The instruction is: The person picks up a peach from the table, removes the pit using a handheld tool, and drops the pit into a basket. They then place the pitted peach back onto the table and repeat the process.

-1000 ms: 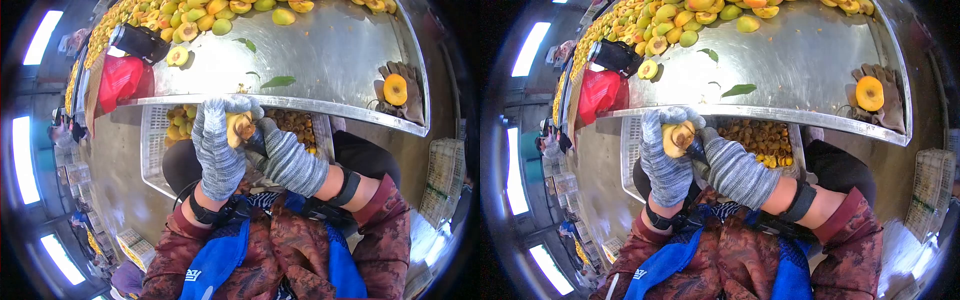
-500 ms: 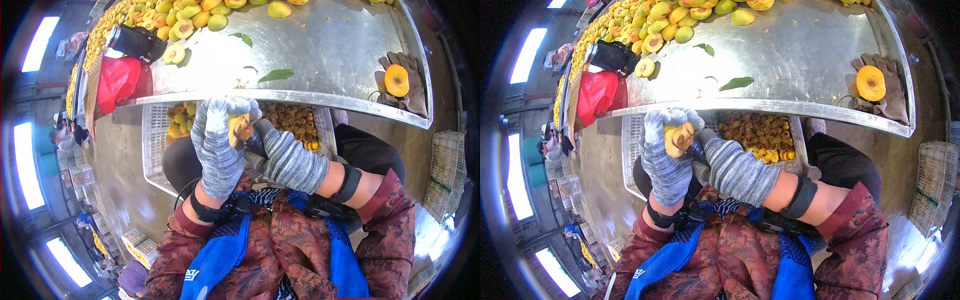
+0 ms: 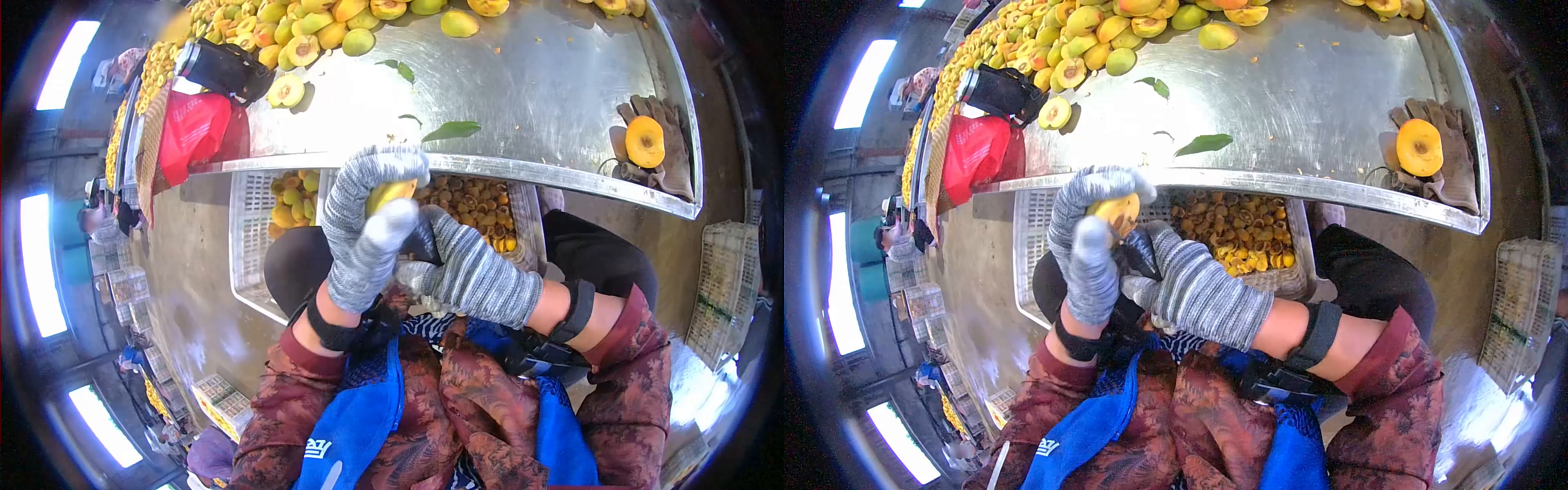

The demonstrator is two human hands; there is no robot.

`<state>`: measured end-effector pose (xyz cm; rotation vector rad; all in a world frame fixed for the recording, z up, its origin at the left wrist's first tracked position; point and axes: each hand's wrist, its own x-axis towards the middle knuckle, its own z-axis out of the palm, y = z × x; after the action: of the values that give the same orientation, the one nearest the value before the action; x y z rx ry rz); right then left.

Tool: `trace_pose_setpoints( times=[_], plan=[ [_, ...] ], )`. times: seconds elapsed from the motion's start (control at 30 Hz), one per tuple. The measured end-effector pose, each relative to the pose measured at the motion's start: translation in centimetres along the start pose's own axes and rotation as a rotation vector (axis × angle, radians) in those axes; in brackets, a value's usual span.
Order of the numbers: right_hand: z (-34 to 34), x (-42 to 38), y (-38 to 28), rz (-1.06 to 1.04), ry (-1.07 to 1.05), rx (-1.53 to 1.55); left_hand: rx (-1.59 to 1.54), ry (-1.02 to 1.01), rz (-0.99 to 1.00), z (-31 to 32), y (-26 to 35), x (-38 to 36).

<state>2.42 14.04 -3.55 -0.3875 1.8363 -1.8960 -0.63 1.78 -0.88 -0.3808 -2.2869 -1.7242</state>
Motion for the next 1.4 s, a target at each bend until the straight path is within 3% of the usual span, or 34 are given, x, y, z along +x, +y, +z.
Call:
trace_pose_setpoints(
  times=[0.03,0.2,0.3,0.37,0.47,0.5,0.57,0.6,0.83,0.9,0.97,1.03,1.1,1.4],
  plan=[
    [0.0,0.2,-0.3,-0.004,-0.022,0.051,-0.195,-0.056,0.074,0.2,-0.3,0.1],
    [-0.3,-0.3,-0.7,0.14,-0.077,-0.086,-0.461,-0.07,-0.353,-0.3,0.4,-0.2],
    [-0.4,-0.3,-0.6,0.181,-0.102,-0.13,-0.36,-0.136,-0.413,-0.9,0.3,0.1],
    [0.3,-0.4,1.1,0.128,-0.075,0.131,-0.33,-0.176,-0.379,-1.3,-0.2,0.6],
    [0.4,-0.5,1.2,0.074,-0.075,0.216,-0.178,-0.359,-0.449,-1.8,0.5,1.8],
    [0.7,-0.4,1.6,0.08,-0.086,0.208,-0.183,-0.345,-0.451,-2.0,0.8,2.2],
    [1.1,-0.3,2.8,-0.209,0.106,-0.116,-0.085,-0.521,-0.455,-2.0,1.2,2.9],
    [0.7,-0.5,1.8,0.024,-0.033,0.1,-0.062,-0.558,-0.458,-2.2,1.0,3.1],
    [-0.6,-0.4,-1.2,0.225,-0.175,0.46,0.078,-0.737,-0.356,-1.9,0.9,5.1],
    [-1.2,-0.2,-1.9,0.262,-0.209,0.514,0.0,-0.733,-0.393,-1.8,1.0,5.2],
    [-1.9,-0.3,-2.5,0.453,-0.301,0.694,-0.257,-0.608,-0.514,-1.6,0.8,4.7],
    [-2.3,-0.4,-2.7,0.371,-0.297,0.675,-0.268,-0.599,-0.493,-1.4,0.6,4.6],
    [-3.1,-0.5,-3.5,0.484,-0.392,0.811,-0.318,-0.549,-0.505,-1.3,0.3,4.2],
    [-3.2,-0.7,-3.4,0.517,-0.441,0.88,-0.532,-0.347,-0.435,-0.6,-0.5,1.9]
  ],
)
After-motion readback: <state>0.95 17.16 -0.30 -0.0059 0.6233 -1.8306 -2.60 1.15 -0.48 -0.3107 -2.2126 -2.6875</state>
